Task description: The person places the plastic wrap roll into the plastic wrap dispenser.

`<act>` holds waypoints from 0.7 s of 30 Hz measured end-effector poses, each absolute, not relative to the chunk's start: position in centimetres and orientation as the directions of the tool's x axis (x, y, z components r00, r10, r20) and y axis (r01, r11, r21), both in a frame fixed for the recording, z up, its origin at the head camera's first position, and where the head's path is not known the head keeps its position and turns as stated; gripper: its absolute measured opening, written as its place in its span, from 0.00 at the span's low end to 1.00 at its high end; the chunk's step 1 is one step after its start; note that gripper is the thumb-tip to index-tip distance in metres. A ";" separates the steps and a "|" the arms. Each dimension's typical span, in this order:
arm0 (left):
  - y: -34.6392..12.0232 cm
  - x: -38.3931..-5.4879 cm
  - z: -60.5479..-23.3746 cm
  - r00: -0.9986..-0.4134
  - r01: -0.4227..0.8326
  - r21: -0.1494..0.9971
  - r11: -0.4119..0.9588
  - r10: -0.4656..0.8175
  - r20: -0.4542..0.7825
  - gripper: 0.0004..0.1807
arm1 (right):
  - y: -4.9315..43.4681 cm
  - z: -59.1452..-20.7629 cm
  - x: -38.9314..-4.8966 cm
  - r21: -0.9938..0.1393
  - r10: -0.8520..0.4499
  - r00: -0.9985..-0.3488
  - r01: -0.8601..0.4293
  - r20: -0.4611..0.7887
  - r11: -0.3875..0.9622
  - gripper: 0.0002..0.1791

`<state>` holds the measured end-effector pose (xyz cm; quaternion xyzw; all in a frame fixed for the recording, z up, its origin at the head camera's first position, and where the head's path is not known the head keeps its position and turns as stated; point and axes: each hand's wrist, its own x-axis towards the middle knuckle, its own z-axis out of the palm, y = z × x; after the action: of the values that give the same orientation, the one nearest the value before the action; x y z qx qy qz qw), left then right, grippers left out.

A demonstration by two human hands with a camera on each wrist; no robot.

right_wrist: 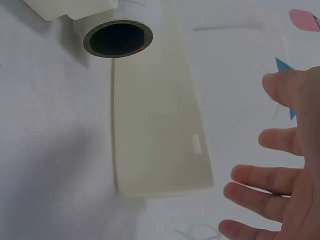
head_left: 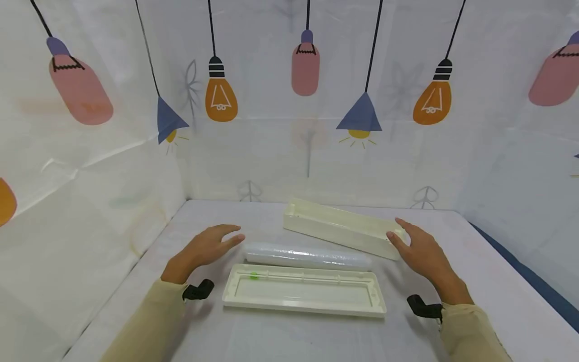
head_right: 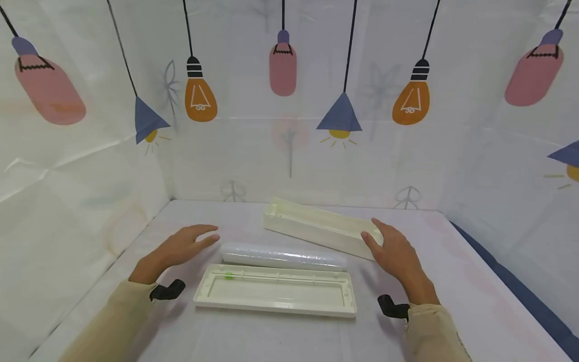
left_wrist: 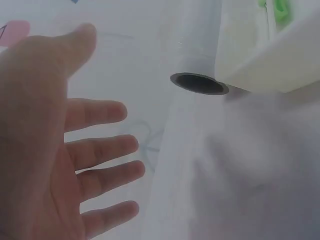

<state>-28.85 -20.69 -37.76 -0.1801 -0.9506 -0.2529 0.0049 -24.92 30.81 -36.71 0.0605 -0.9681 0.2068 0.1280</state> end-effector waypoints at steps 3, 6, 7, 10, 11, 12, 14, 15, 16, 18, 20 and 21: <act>-20.3 -29.2 -37.8 -0.922 0.370 0.532 0.762 0.370 0.113 0.38 | 30.8 -36.9 -24.9 -0.426 -0.039 -0.951 -0.174 0.306 0.888 0.38; -19.7 -29.6 -37.8 -0.905 0.403 0.560 0.724 0.408 0.123 0.35 | 30.9 -37.3 -25.0 -0.444 -0.013 -0.942 -0.170 0.335 0.879 0.34; -19.5 -29.7 -37.7 -0.901 0.409 0.563 0.718 0.417 0.123 0.34 | 30.9 -37.4 -25.1 -0.447 -0.004 -0.939 -0.168 0.345 0.878 0.34; -18.9 -30.0 -37.5 -0.889 0.431 0.548 0.717 0.442 0.121 0.33 | 31.0 -37.8 -25.3 -0.453 0.020 -0.929 -0.162 0.371 0.877 0.31; -18.7 -30.1 -37.4 -0.886 0.436 0.545 0.716 0.449 0.118 0.32 | 31.0 -37.9 -25.3 -0.455 0.026 -0.926 -0.160 0.377 0.876 0.31; -18.5 -30.2 -37.3 -0.880 0.445 0.540 0.714 0.459 0.117 0.32 | 31.0 -38.0 -25.4 -0.457 0.033 -0.924 -0.157 0.380 0.876 0.30; -18.0 -30.4 -37.2 -0.870 0.463 0.533 0.709 0.479 0.118 0.32 | 31.1 -38.3 -25.5 -0.461 0.044 -0.922 -0.150 0.384 0.875 0.29; -17.7 -30.5 -37.2 -0.865 0.469 0.532 0.705 0.488 0.116 0.32 | 31.2 -38.4 -25.5 -0.465 0.050 -0.922 -0.146 0.384 0.873 0.28; -17.5 -30.6 -37.1 -0.864 0.469 0.538 0.701 0.491 0.113 0.31 | 31.2 -38.5 -25.5 -0.470 0.057 -0.922 -0.141 0.383 0.871 0.27; -16.9 -30.9 -37.0 -0.858 0.476 0.545 0.691 0.501 0.115 0.30 | 31.3 -38.6 -25.5 -0.478 0.069 -0.921 -0.134 0.384 0.868 0.27; -16.4 -31.2 -36.9 -0.859 0.472 0.552 0.688 0.499 0.113 0.29 | 31.4 -38.8 -25.5 -0.492 0.081 -0.918 -0.133 0.388 0.860 0.26; -16.1 -31.4 -36.8 -0.859 0.473 0.551 0.688 0.498 0.117 0.29 | 31.4 -38.9 -25.6 -0.498 0.087 -0.915 -0.132 0.393 0.857 0.25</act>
<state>-31.38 -16.12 -36.85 -0.2643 -0.9184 -0.2937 -0.0209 -25.55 31.43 -38.86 0.0120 -0.9415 0.2672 0.2052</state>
